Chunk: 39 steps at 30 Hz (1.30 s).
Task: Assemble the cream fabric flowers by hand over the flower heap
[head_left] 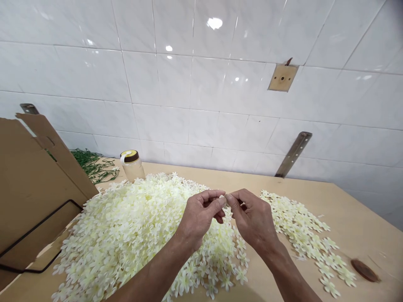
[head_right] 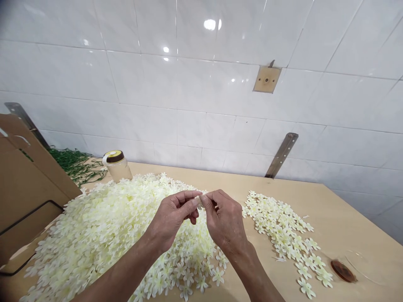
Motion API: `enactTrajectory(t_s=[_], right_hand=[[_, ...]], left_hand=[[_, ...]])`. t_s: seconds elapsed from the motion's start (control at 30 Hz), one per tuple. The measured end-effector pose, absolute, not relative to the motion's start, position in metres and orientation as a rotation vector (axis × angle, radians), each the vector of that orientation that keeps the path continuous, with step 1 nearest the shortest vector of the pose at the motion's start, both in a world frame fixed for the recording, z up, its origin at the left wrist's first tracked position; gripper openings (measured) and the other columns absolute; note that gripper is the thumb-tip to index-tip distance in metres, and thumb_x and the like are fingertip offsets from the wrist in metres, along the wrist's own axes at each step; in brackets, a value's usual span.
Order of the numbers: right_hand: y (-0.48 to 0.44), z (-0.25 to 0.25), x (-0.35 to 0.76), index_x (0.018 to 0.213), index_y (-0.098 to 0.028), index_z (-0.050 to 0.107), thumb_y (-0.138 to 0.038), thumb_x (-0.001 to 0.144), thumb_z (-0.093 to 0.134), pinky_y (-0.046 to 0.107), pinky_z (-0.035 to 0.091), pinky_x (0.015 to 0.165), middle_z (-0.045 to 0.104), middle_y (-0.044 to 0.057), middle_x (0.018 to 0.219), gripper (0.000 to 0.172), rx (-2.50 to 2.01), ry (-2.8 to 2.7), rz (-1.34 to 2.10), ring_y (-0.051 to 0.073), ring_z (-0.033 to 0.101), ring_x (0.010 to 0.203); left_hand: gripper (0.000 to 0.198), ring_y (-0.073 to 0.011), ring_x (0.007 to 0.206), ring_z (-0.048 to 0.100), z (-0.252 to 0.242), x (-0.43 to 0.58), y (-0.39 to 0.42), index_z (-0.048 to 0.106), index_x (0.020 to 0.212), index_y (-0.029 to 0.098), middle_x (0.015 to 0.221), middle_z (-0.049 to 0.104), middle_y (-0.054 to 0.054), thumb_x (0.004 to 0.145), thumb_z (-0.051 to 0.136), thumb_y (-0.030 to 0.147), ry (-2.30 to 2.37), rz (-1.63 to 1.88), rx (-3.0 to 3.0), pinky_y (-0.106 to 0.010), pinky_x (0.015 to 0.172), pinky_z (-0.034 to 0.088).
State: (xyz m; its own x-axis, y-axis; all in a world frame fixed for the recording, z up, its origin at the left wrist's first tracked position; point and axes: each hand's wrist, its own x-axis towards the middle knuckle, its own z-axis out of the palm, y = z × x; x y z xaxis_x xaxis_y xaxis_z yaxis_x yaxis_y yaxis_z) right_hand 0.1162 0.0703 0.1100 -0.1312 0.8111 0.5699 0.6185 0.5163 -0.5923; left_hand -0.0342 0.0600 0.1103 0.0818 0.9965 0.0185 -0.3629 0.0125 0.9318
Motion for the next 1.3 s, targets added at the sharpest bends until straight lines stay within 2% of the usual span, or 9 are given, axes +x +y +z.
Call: enactTrajectory(t_s=[0.3, 0.5, 0.77, 0.97, 1.13, 1.3], right_hand=[[0.072, 0.119, 0.121, 0.073, -0.019, 0.061, -0.057, 0.092, 0.054, 0.026, 0.049, 0.051, 0.06, 0.0, 0.059, 0.043, -1.235, -1.608, 0.82, 0.015, 0.059, 0.049], [0.078, 0.116, 0.127, 0.069, -0.018, 0.059, -0.054, 0.089, 0.062, 0.026, 0.048, 0.053, 0.057, -0.001, 0.064, 0.042, -1.062, -1.416, 1.126, 0.011, 0.055, 0.049], [0.087, 0.11, 0.128, 0.077, -0.016, 0.065, -0.051, 0.086, 0.068, 0.021, 0.044, 0.048, 0.056, 0.0, 0.066, 0.036, -0.912, -1.193, 1.449, 0.01, 0.047, 0.054], [0.085, 0.114, 0.129, 0.074, -0.016, 0.063, -0.051, 0.085, 0.069, 0.023, 0.046, 0.05, 0.054, -0.002, 0.063, 0.037, -0.974, -1.279, 1.253, 0.01, 0.049, 0.052], [0.067, 0.132, 0.129, 0.078, -0.018, 0.064, -0.049, 0.091, 0.062, 0.025, 0.05, 0.053, 0.058, -0.001, 0.065, 0.034, -1.107, -1.441, 0.823, 0.011, 0.056, 0.05], [0.052, 0.141, 0.131, 0.09, -0.019, 0.068, -0.042, 0.091, 0.063, 0.026, 0.054, 0.052, 0.063, 0.0, 0.069, 0.023, -1.132, -1.413, 0.276, 0.012, 0.06, 0.051]], left_hand=[[0.033, -0.0122, 0.06, 0.056, 0.109, -0.039, 0.062, 0.072, 0.101, 0.013, 0.065, 0.062, -0.002, 0.075, 0.079, 0.031, 0.749, 1.231, 0.848, -0.026, 0.059, 0.045], [0.029, -0.0106, 0.059, 0.054, 0.109, -0.047, 0.069, 0.07, 0.102, 0.015, 0.068, 0.06, 0.0, 0.076, 0.076, 0.027, 0.798, 1.311, 0.821, -0.025, 0.057, 0.043], [0.025, -0.0105, 0.059, 0.052, 0.115, -0.057, 0.072, 0.069, 0.1, 0.015, 0.062, 0.059, 0.001, 0.078, 0.072, 0.026, 0.859, 1.382, 0.837, -0.024, 0.057, 0.042], [0.026, -0.0105, 0.055, 0.051, 0.122, -0.055, 0.067, 0.068, 0.1, 0.013, 0.059, 0.06, 0.0, 0.078, 0.072, 0.027, 0.873, 1.38, 0.868, -0.024, 0.056, 0.042], [0.027, -0.0105, 0.054, 0.052, 0.125, -0.054, 0.063, 0.067, 0.102, 0.013, 0.06, 0.059, 0.001, 0.079, 0.071, 0.026, 0.893, 1.4, 0.915, -0.025, 0.056, 0.043], [0.028, -0.012, 0.058, 0.055, 0.124, -0.054, 0.062, 0.066, 0.102, 0.014, 0.067, 0.058, 0.001, 0.077, 0.072, 0.025, 0.904, 1.464, 0.959, -0.026, 0.054, 0.046]])
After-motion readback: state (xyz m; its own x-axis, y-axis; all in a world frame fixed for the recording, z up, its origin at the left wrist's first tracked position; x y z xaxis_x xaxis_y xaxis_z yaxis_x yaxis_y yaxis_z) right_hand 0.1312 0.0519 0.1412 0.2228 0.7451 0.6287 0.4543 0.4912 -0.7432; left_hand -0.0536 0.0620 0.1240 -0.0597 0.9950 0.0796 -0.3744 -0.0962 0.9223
